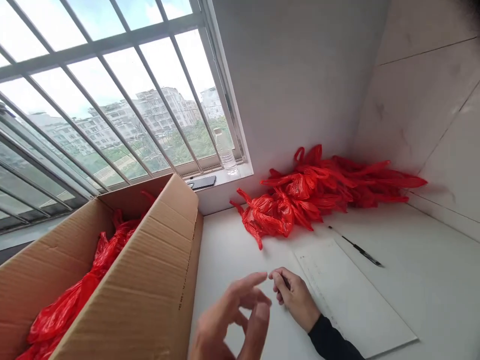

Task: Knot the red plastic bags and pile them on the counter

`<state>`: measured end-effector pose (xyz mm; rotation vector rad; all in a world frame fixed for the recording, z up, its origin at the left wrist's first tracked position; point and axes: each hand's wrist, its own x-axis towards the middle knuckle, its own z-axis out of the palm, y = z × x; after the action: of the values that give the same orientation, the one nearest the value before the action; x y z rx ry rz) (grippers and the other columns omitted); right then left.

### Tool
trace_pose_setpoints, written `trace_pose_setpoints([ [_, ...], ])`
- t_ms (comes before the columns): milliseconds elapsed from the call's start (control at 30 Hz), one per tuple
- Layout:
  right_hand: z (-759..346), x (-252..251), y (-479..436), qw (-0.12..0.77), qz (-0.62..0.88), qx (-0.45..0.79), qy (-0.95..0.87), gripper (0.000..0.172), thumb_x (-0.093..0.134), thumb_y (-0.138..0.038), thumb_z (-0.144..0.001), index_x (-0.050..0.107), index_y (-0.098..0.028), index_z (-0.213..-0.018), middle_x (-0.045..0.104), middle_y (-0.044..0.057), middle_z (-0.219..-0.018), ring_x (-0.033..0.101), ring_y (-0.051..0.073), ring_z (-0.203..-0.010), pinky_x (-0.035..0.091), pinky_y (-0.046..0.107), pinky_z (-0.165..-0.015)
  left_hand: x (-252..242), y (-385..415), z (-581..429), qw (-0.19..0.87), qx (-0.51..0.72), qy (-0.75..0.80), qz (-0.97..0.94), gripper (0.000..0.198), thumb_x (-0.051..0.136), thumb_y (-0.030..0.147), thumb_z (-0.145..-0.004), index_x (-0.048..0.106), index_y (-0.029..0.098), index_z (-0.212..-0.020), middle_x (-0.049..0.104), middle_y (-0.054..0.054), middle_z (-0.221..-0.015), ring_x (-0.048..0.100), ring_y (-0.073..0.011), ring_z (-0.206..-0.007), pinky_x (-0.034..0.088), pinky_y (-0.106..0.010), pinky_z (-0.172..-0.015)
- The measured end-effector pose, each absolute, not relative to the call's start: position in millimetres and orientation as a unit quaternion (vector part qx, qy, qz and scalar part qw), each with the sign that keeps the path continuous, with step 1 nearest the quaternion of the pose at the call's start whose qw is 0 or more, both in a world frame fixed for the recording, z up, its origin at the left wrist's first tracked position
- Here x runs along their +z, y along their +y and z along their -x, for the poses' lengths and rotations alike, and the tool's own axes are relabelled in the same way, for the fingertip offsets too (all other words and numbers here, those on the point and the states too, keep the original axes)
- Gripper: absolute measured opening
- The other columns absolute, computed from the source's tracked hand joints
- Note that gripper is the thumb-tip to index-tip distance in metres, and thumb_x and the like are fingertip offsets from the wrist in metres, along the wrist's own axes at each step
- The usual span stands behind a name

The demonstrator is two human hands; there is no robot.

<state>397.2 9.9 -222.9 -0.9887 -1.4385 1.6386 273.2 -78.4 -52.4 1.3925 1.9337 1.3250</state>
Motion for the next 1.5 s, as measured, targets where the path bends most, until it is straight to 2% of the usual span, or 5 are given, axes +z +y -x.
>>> trace_pose_setpoints([
  [300, -396, -220, 17, 0.399, 0.373, 0.668, -0.505, 0.05, 0.046, -0.063, -0.089, 0.064, -0.017, -0.094, 0.052, -0.003, -0.065, 0.051, 0.011, -0.05, 0.046, 0.025, -0.047, -161, 60, -261, 0.373, 0.511, 0.702, -0.326, 0.012, 0.066, 0.02, -0.083, 0.069, 0.014, -0.093, 0.066, -0.002, -0.08, 0.06, -0.0132, -0.065, 0.046, -0.024, -0.052],
  [567, -404, -208, 19, 0.403, 0.36, 0.715, -0.444, 0.048, 0.051, -0.063, -0.087, 0.06, -0.018, -0.101, 0.058, 0.001, -0.076, 0.057, 0.013, -0.061, 0.052, 0.026, -0.049, -150, -12, -238, 0.351, 0.596, 0.644, -0.327, 0.035, 0.064, 0.037, -0.078, 0.072, 0.018, -0.105, 0.071, -0.01, -0.111, 0.062, -0.0242, -0.109, 0.053, -0.03, -0.083],
  [967, -401, -216, 11, 0.36, 0.384, 0.702, -0.48, 0.066, 0.052, -0.057, -0.087, 0.036, -0.025, -0.143, 0.066, 0.004, -0.087, 0.066, 0.019, -0.072, 0.057, 0.031, -0.053, -163, -54, -223, 0.449, 0.627, 0.633, -0.063, 0.017, 0.063, 0.03, -0.08, 0.053, 0.023, -0.091, 0.073, -0.009, -0.084, 0.074, -0.0279, -0.08, 0.061, -0.042, -0.066],
  [1233, -402, -215, 9, 0.318, 0.37, 0.672, -0.557, 0.042, 0.05, -0.057, -0.087, 0.065, -0.019, -0.096, 0.053, -0.004, -0.063, 0.052, 0.012, -0.048, 0.046, 0.025, -0.041, -163, -33, -231, 0.521, 0.6, 0.605, -0.045, 0.024, 0.073, 0.037, -0.074, 0.068, 0.017, -0.087, 0.047, 0.007, -0.045, 0.05, -0.0124, -0.037, 0.047, -0.025, -0.037],
  [1500, -413, -212, 20, 0.48, 0.439, 0.452, -0.611, 0.043, 0.049, -0.044, -0.091, 0.055, -0.023, -0.128, 0.056, 0.013, -0.132, 0.053, 0.03, -0.12, 0.046, 0.05, -0.102, -165, -33, -239, 0.508, 0.648, 0.563, -0.075, 0.016, 0.059, 0.011, -0.071, 0.066, 0.015, -0.085, 0.073, -0.01, -0.089, 0.071, -0.022, -0.076, 0.06, -0.039, -0.074],
])
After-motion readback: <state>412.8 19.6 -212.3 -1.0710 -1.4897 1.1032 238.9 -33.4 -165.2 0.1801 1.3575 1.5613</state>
